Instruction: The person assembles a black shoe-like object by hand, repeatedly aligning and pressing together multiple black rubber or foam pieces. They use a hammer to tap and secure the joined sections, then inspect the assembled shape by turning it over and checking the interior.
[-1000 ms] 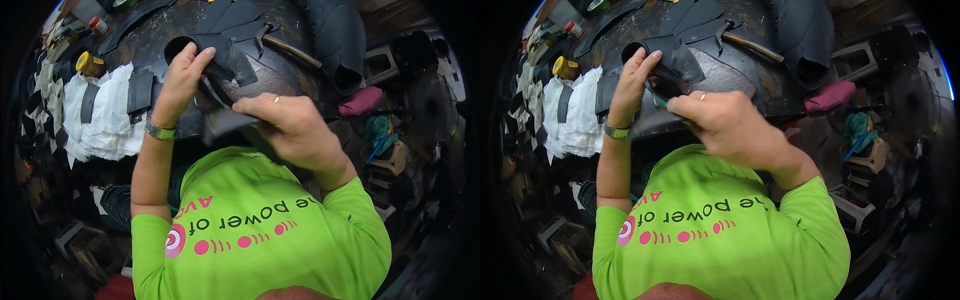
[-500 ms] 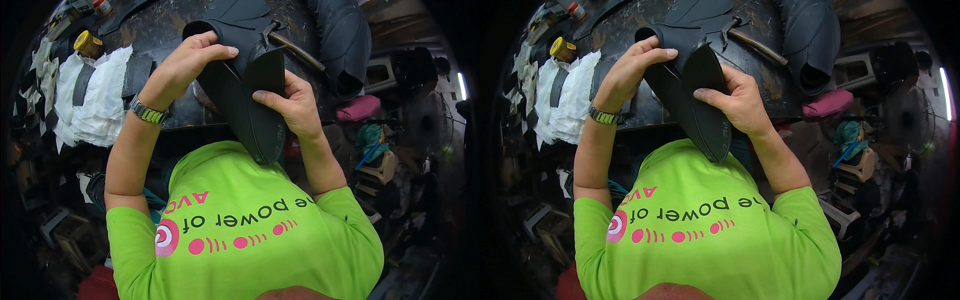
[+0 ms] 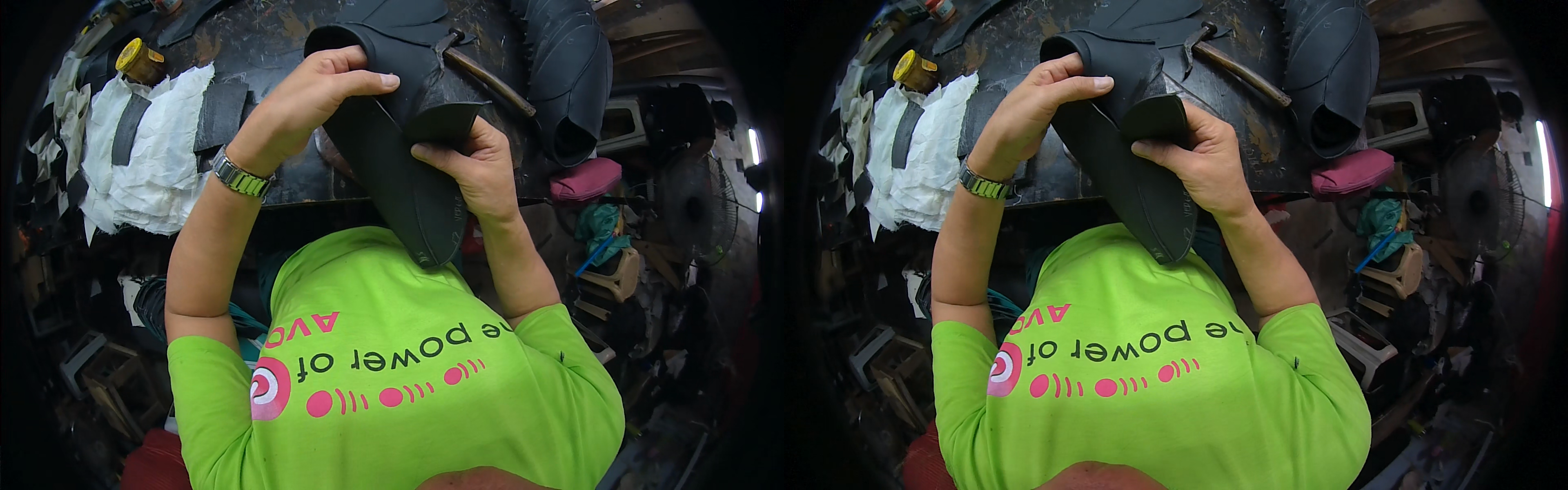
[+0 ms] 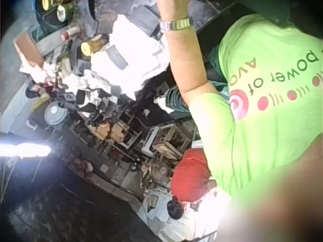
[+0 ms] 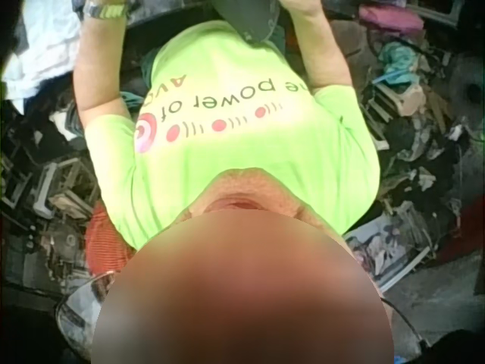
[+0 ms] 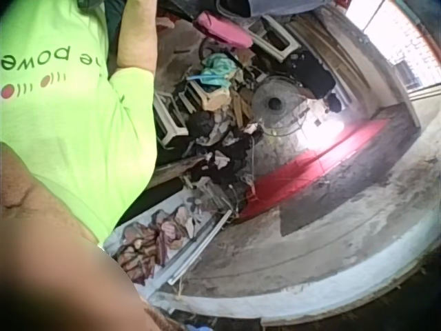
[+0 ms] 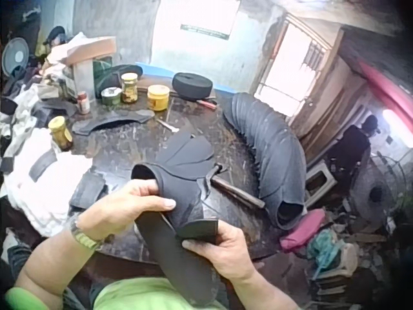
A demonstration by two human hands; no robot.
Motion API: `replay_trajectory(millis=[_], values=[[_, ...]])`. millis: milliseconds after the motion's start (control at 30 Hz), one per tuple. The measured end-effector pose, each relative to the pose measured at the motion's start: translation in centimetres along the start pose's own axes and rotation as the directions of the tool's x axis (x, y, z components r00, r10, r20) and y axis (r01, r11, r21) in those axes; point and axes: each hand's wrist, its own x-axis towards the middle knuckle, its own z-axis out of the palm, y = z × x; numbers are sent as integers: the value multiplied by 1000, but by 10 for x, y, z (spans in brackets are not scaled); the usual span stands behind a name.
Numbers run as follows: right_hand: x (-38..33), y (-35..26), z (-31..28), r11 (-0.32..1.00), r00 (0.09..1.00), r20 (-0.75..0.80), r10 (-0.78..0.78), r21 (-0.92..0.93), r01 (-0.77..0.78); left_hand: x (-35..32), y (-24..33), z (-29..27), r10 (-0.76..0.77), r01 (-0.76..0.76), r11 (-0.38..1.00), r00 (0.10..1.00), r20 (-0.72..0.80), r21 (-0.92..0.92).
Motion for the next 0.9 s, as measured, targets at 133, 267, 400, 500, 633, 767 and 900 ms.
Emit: replay_trajectory(millis=[133,267,400,500,633,767,900], values=[[2,2,2,1000,1000,-11,1,11,-1,1,-3,-2,11,-11,1000,1000,3,20],[3,4,5,1000,1000,-28,-13,27,13,1,-6,-3,20,-20,1000,1000,-1,17],[4,9,8,999,998,-62,-4,32,6,-1,-9,-5,37,-37,999,999,13,-26],[5,13,12,999,996,-86,12,33,-9,-4,-11,-8,45,-46,999,999,16,13],[6,20,20,995,993,-98,67,75,-60,-10,-10,-15,-23,16,978,999,30,206],[6,27,24,999,994,-104,26,29,-24,-20,-21,-5,313,-308,896,949,39,319],[3,39,27,998,992,-104,-66,-16,64,-23,-31,-3,295,-261,897,955,-41,356]])
